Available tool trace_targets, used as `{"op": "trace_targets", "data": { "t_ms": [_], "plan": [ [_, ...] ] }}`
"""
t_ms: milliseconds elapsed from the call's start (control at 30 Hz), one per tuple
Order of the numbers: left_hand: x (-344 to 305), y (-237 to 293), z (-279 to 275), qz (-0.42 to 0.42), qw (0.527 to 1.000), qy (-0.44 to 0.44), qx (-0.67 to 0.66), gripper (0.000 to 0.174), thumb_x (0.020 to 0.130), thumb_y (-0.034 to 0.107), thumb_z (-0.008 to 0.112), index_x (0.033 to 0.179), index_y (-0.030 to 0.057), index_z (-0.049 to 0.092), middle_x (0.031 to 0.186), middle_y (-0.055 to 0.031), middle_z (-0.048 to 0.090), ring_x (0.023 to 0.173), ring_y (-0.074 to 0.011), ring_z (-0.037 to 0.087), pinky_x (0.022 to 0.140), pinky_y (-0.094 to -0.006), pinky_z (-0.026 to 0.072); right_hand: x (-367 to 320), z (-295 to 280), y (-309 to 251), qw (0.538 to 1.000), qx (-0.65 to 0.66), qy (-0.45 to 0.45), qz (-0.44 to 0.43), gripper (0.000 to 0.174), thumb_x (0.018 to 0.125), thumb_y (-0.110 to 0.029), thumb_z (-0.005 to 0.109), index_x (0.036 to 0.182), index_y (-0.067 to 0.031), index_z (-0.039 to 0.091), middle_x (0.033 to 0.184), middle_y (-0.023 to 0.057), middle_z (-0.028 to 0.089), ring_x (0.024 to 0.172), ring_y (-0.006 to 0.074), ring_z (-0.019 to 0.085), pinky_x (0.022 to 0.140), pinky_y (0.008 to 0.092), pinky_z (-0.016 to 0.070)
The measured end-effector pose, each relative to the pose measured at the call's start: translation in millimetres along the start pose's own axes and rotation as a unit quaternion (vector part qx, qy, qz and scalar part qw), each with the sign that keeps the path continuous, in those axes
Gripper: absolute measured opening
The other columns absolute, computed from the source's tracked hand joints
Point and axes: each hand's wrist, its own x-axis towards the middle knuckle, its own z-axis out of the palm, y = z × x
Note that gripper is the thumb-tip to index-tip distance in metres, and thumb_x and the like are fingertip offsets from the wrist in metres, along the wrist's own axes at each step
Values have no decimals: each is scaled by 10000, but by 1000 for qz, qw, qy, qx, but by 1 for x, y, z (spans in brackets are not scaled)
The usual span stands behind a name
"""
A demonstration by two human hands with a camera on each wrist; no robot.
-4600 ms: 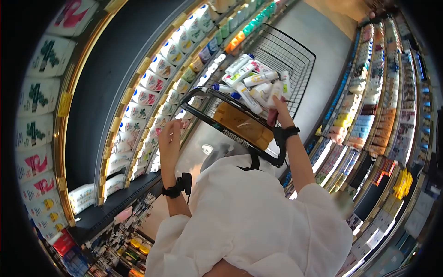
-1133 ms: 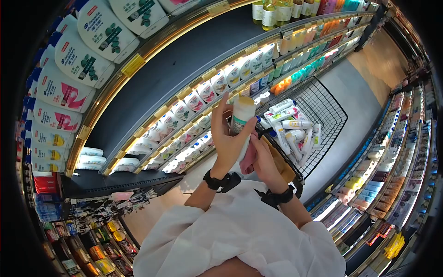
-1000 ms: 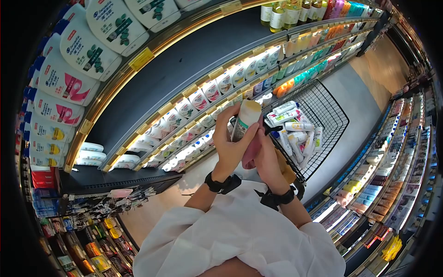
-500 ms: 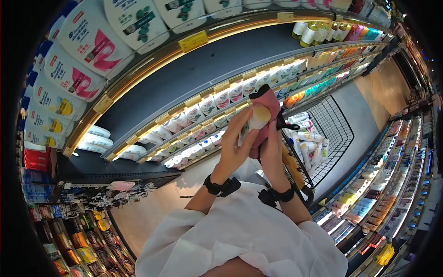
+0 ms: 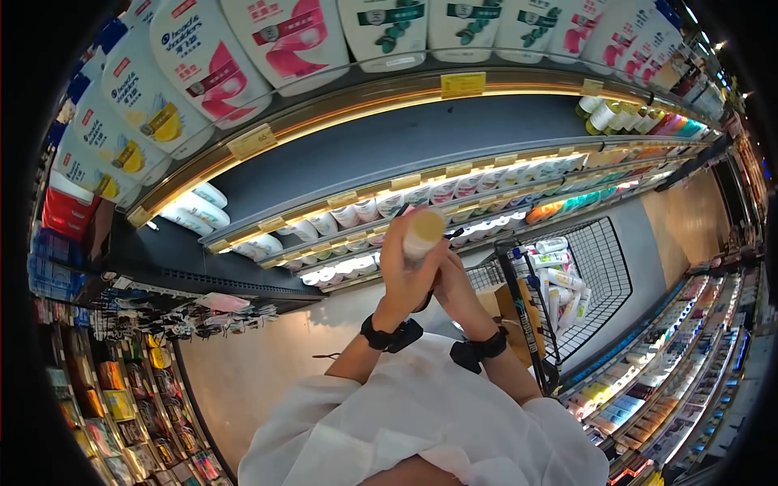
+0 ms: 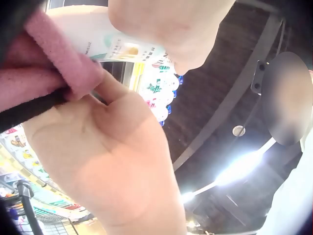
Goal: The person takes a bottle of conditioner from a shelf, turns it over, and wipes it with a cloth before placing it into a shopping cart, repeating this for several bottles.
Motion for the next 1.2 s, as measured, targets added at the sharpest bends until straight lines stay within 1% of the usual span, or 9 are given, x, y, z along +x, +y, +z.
{"op": "trace_targets", "data": {
  "t_ms": [167,333,433,633,800,933,1033,1100,1200],
  "plan": [
    [10,3,-15,-57,979,177,-78,456,981,199,616,1352,5,435,1233,-149,604,1128,-207,589,986,-348,455,6,15,2,995,72,34,59,315,1048,-314,474,1246,-85,564,1132,37,649,1045,143,628,911,320,502],
    [15,-3,-9,-90,949,259,-158,385,1066,307,450,1345,54,372,1234,-119,536,1077,-171,561,940,-343,470,-12,25,-9,994,55,-7,91,403,1062,-335,428,1315,-36,525,1239,84,631,1115,193,615,987,364,482],
    [19,-6,-7,-123,941,258,-184,366,1061,314,469,1330,80,387,1168,-79,537,1036,-139,567,914,-320,477,-20,21,-10,996,54,-23,64,422,1068,-340,399,1330,-26,507,1264,98,613,1163,204,592,1021,375,456],
    [12,-3,31,-189,951,132,-207,327,1042,264,527,1300,78,454,1134,-42,556,1008,-105,562,899,-283,467,-33,-1,-45,992,94,50,-64,426,1070,-379,393,1310,-49,515,1266,67,598,1161,166,569,1036,344,421],
    [-8,4,86,-169,974,75,-134,440,927,166,708,1294,38,501,1210,-72,559,1087,-141,551,914,-280,450,-65,-37,-56,978,-143,152,-20,506,1015,-516,468,1109,-31,579,942,14,519,840,82,464,740,227,411],
    [-17,5,109,-198,972,-11,-124,468,904,155,734,1294,30,508,1210,-74,554,1085,-144,551,913,-278,452,-94,-26,-78,960,-138,228,-83,565,1016,-484,484,1306,0,501,1153,59,534,1022,118,510,901,247,417],
    [-24,6,130,-123,990,-66,19,487,892,149,744,1300,26,508,1190,-82,564,1095,-146,555,906,-273,459,-108,-31,-98,962,-88,200,-162,586,1022,-463,482,1365,12,463,1221,77,536,1088,140,517,965,263,406],
    [-31,-7,144,-19,993,-109,41,586,894,129,736,1398,29,454,1133,-76,577,1058,-141,560,877,-264,465,-121,-38,-113,959,-89,238,-127,562,1030,-448,472,1367,1,460,1245,80,531,1080,133,515,936,255,422],
    [-26,16,171,-118,976,-112,-145,686,930,116,687,1512,49,330,1123,-78,577,1040,-144,563,884,-272,463,-131,-58,-124,954,-66,263,-132,556,1034,-430,475,1385,1,451,1224,73,535,1072,113,506,896,249,437]
  ]
}}
